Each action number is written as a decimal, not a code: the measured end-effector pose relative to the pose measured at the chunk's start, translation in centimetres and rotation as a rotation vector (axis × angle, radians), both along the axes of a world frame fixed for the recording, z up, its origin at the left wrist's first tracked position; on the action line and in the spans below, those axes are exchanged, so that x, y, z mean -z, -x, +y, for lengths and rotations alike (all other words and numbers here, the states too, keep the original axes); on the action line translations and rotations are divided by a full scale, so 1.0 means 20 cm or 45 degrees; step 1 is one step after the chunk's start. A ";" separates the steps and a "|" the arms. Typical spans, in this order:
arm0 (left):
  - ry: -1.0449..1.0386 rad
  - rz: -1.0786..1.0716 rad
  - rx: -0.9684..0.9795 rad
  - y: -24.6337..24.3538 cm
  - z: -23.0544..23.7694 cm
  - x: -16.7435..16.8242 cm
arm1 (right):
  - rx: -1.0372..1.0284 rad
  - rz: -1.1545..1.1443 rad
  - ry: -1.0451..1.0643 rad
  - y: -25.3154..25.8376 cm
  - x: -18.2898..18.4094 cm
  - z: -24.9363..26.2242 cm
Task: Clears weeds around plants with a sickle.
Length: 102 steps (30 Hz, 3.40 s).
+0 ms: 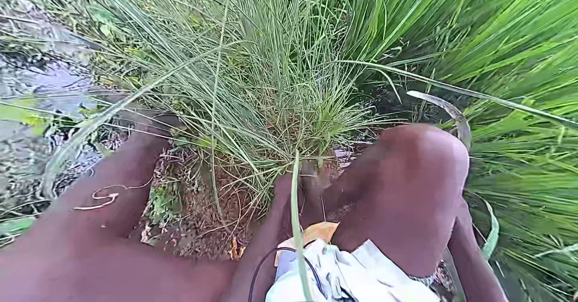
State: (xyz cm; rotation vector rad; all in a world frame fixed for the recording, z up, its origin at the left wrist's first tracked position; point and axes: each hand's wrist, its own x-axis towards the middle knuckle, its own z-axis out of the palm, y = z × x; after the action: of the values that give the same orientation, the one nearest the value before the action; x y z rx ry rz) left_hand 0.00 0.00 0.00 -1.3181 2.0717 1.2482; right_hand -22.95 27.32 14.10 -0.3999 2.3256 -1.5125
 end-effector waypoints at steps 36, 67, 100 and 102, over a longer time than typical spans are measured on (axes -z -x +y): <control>-0.073 0.100 -0.360 0.00 -0.10 0.14 | -0.472 -0.483 0.569 -0.63 -0.34 -0.39; 0.113 0.124 -0.352 -0.01 -0.09 0.46 | -0.222 -1.274 -0.134 -0.68 0.13 -0.33; 0.117 -0.072 -0.105 0.04 -0.06 0.02 | -0.587 -1.506 -0.377 -0.45 0.20 -0.29; 0.080 -0.081 -0.062 0.04 -0.07 0.01 | -0.699 -1.483 -0.484 -0.36 0.19 -0.33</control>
State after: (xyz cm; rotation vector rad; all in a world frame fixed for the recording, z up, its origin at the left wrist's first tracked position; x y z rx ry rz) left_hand -0.77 -1.35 -0.19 -1.4247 2.0619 1.1545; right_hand -15.83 20.75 10.33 -0.0031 1.3357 -0.6720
